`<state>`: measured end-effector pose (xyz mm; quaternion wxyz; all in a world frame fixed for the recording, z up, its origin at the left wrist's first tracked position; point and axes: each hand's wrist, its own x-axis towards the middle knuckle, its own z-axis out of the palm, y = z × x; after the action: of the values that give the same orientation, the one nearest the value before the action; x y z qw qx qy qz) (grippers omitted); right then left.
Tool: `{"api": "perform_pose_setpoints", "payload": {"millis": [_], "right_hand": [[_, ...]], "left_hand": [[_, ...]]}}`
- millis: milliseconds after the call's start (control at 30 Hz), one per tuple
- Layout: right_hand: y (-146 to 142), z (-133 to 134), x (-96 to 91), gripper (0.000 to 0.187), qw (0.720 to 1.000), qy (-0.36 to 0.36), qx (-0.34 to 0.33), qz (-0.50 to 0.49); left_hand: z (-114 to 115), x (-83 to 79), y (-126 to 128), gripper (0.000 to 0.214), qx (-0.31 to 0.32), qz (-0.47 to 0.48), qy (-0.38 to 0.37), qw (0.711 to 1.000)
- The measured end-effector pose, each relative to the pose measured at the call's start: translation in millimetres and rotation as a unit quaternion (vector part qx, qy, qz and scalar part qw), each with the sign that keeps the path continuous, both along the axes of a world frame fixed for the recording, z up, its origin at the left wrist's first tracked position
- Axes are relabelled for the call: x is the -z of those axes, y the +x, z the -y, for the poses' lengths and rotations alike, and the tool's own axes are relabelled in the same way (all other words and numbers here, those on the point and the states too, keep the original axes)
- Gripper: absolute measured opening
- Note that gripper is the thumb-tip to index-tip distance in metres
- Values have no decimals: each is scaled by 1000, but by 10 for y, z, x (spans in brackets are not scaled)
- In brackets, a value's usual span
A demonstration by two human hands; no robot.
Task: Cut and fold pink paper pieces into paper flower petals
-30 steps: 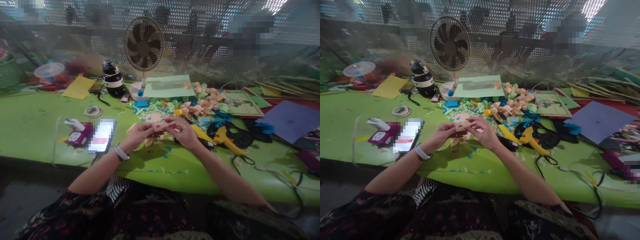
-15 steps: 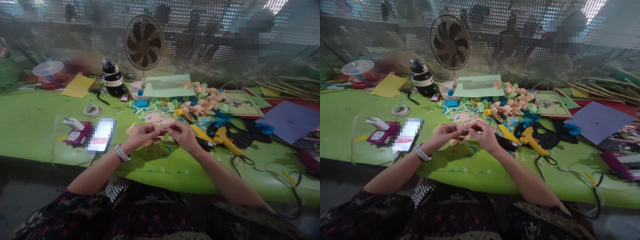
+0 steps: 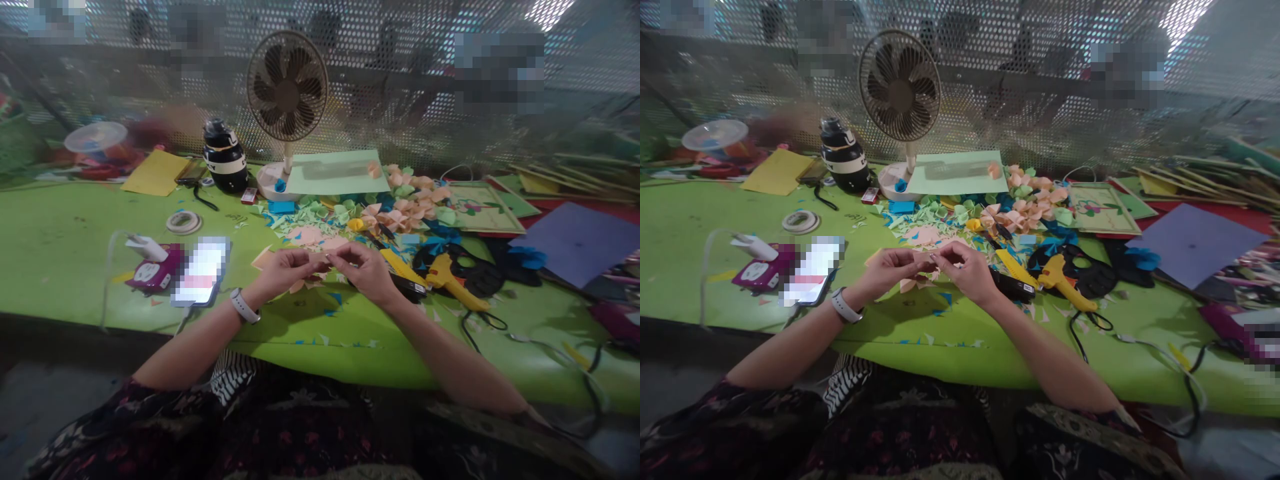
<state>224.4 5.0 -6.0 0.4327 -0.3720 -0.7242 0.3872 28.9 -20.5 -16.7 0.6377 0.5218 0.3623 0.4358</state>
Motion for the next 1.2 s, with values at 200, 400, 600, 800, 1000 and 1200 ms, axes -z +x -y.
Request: {"api": "perform_pose_setpoints", "payload": {"millis": [200,400,600,800,1000,1200], "right_hand": [[-11,14,-8,30,1000,-10,1,4],[8,19,-48,35,999,-16,44,-6],[1,40,-60,32,998,-1,-1,64],[-19,72,-76,29,997,43,9,62],[-1,76,-85,37,995,14,-19,95],[31,44,-100,37,992,-11,-50,115]], "left_hand": [[-1,1,-6,35,2,-5,3,1000],[10,-14,-17,38,-1,4,1,1000],[18,-41,-2,38,1,20,-6,1000],[13,-28,-10,35,14,10,-21,1000],[7,-19,-42,36,28,-19,-19,999],[-11,-27,-54,39,29,-13,-25,999]]}}
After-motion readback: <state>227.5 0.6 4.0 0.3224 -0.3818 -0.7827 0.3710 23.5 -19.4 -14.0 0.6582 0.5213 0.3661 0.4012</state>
